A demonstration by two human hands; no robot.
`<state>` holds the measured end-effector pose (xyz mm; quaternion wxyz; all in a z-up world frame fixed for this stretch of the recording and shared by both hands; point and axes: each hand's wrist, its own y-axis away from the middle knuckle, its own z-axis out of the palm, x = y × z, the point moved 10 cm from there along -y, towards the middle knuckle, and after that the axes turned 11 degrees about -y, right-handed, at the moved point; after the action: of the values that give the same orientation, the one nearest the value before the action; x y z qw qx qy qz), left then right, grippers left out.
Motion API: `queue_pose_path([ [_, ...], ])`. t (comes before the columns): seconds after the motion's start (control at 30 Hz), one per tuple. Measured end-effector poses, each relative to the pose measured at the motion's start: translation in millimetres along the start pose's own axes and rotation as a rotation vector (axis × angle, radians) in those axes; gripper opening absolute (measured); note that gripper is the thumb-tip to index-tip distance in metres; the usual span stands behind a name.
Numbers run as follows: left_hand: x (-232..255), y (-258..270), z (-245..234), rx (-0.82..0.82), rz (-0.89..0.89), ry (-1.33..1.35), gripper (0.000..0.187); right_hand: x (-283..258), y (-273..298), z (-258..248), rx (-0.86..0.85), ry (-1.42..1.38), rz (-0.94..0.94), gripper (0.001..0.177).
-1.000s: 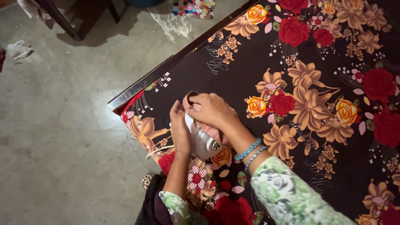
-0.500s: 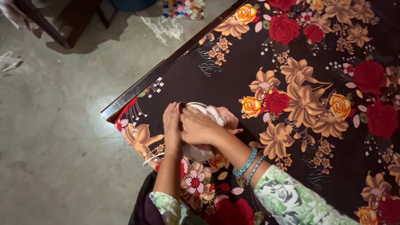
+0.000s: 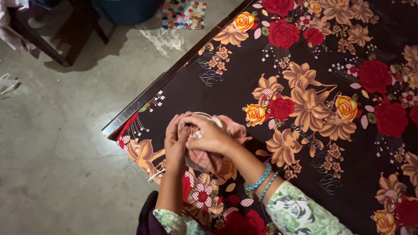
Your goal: The person retrieves a white electric kettle from a shelf and wipes its exterior with a cloth. They rotate the kettle to clean different sides, including the lid and handle, then place it on a floral tablecloth and continue wiping.
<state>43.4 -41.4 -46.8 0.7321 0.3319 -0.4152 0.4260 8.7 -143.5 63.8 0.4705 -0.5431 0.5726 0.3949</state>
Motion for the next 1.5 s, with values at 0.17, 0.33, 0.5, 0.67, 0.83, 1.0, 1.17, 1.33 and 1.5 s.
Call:
queue_pose_path([
  [0.17, 4.5, -0.4, -0.6, 0.063, 0.063, -0.127, 0.05, 59.0, 26.5, -64.9, 0.33, 0.144, 0.273, 0.028],
  [0.33, -2.9, -1.5, -16.5, 0.175, 0.039, -0.229, 0.025, 106.3, 70.8, -104.6, 0.598, 0.444, 0.47, 0.066],
  [0.5, 29.0, 12.5, -16.2, 0.323, 0.174, -0.717, 0.017, 120.6, 80.9, -102.9, 0.601, 0.0, 0.481, 0.057],
  [0.67, 54.3, 16.0, 2.7, 0.349, 0.162, -1.054, 0.031, 13.2, 48.9, -69.8, 0.392, 0.035, 0.121, 0.034],
  [0.83, 40.7, 13.1, -11.8, 0.394, -0.328, -0.775, 0.053, -41.0, 40.5, -20.2, 0.22, 0.029, -0.021, 0.019],
  [1.0, 68.1, 19.1, 11.8, 0.333, 0.093, -0.879, 0.042, -18.2, 32.1, -25.0, 0.202, -0.158, 0.058, 0.028],
  [1.17, 66.1, 18.3, 11.1, 0.305, 0.215, -0.96, 0.038, 26.5, 8.1, -39.9, 0.207, 0.161, 0.098, 0.025],
  [1.33, 107.5, 35.7, 39.0, 0.381, 0.419, -1.545, 0.026, 79.5, -6.3, -17.6, 0.237, 0.211, 0.266, 0.044],
  [1.5, 95.6, 22.5, 53.7, 0.221, 0.197, -1.407, 0.041, 94.8, -5.5, -16.4, 0.236, 0.155, 0.351, 0.082],
])
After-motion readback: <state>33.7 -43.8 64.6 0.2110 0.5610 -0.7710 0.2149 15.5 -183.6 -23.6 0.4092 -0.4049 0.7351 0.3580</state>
